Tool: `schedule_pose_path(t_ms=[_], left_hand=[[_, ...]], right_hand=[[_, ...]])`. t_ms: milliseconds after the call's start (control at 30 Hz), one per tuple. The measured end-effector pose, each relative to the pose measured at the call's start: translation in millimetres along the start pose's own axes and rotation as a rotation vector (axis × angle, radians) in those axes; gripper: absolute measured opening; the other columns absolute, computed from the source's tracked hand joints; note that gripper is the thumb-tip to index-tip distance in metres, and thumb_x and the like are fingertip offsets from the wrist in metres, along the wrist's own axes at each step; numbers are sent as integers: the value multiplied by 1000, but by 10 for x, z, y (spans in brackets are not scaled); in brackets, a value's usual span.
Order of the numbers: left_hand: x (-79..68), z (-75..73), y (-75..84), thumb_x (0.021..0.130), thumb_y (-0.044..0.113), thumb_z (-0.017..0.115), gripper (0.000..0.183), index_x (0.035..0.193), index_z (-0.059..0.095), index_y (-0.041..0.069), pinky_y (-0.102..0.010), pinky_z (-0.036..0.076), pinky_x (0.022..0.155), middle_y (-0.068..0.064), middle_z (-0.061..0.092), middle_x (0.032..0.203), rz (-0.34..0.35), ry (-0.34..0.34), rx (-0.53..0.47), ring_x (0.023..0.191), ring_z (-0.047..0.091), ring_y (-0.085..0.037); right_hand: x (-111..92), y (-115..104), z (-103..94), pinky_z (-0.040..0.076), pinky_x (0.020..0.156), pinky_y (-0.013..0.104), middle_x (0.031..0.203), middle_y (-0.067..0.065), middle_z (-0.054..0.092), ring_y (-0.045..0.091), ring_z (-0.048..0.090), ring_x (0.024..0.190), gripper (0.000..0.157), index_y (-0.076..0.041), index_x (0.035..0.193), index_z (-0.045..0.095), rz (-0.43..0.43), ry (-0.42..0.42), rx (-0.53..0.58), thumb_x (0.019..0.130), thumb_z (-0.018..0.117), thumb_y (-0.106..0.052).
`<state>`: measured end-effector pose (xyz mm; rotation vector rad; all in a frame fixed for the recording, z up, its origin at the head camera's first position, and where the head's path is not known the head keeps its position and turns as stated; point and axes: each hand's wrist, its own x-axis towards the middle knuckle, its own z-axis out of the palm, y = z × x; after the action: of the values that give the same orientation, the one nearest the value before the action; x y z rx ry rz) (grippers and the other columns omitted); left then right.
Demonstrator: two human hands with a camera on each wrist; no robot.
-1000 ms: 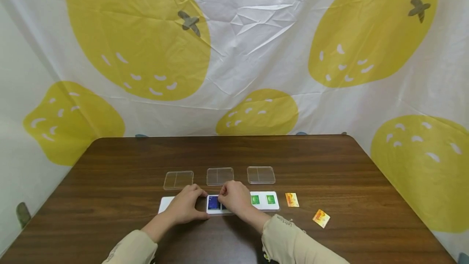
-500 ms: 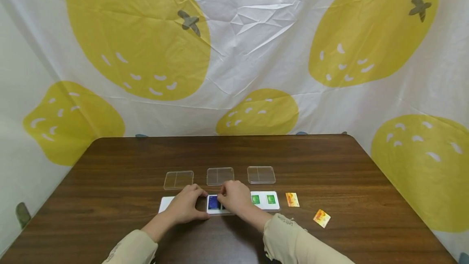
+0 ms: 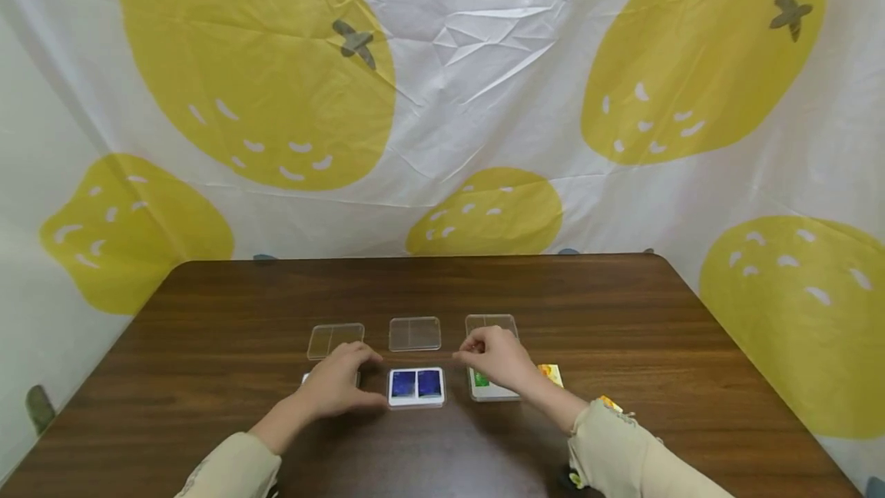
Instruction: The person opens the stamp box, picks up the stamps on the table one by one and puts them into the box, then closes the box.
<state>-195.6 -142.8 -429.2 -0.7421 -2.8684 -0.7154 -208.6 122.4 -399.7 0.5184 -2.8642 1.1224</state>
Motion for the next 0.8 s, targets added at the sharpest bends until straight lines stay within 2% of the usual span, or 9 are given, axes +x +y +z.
schedule_pose_path(t_ms=[133,233,400,467,567,667,800], left_hand=[[-85,-138,-108,62,38,80,61,110,61,4,-42,44,89,-7,62,110,-12,12,-13,104,54,-27],[-170,-240,-214,63,35,80,62,112,60,3,-44,43,89,-9,62,112,-47,12,-38,107,55,-29],[-330,-382,-414,62,34,81,63,110,60,-1,-47,44,86,-14,62,109,-89,25,-52,103,57,-33],[-391,-416,-482,60,36,82,65,107,61,-3,-47,45,84,-15,63,106,-85,30,-38,99,58,-33],[-467,-443,-560,59,37,82,67,106,61,-5,-47,46,82,-15,62,104,-90,3,-37,95,58,-33],[-517,-448,-615,60,38,81,68,108,60,-4,-47,45,83,-13,61,106,-122,-58,-51,96,57,-31],[-552,-438,-652,61,40,80,67,110,60,-1,-47,44,86,-9,59,107,-145,-97,-41,99,55,-28]], right_hand=[[-104,211,-225,35,46,20,59,-3,56,6,42,51,13,-5,74,68,25,-19,38,78,69,-18],[-188,393,-404,35,46,21,62,2,60,6,42,52,15,-3,77,68,45,-36,49,78,68,-18],[-304,714,-661,36,49,23,65,5,61,9,42,55,17,-4,79,69,136,-55,48,77,70,-20],[-338,839,-738,38,52,24,69,4,63,9,45,59,18,-4,82,70,141,-76,38,77,70,-21],[-378,1002,-820,41,54,24,74,4,67,7,48,61,21,-1,88,70,113,-127,42,78,70,-19],[-400,1114,-862,39,51,21,73,4,67,4,45,58,24,1,93,70,76,-156,32,78,70,-17],[-407,1190,-842,31,45,19,56,-5,51,2,34,49,27,0,96,70,86,-125,-14,76,72,-18]])
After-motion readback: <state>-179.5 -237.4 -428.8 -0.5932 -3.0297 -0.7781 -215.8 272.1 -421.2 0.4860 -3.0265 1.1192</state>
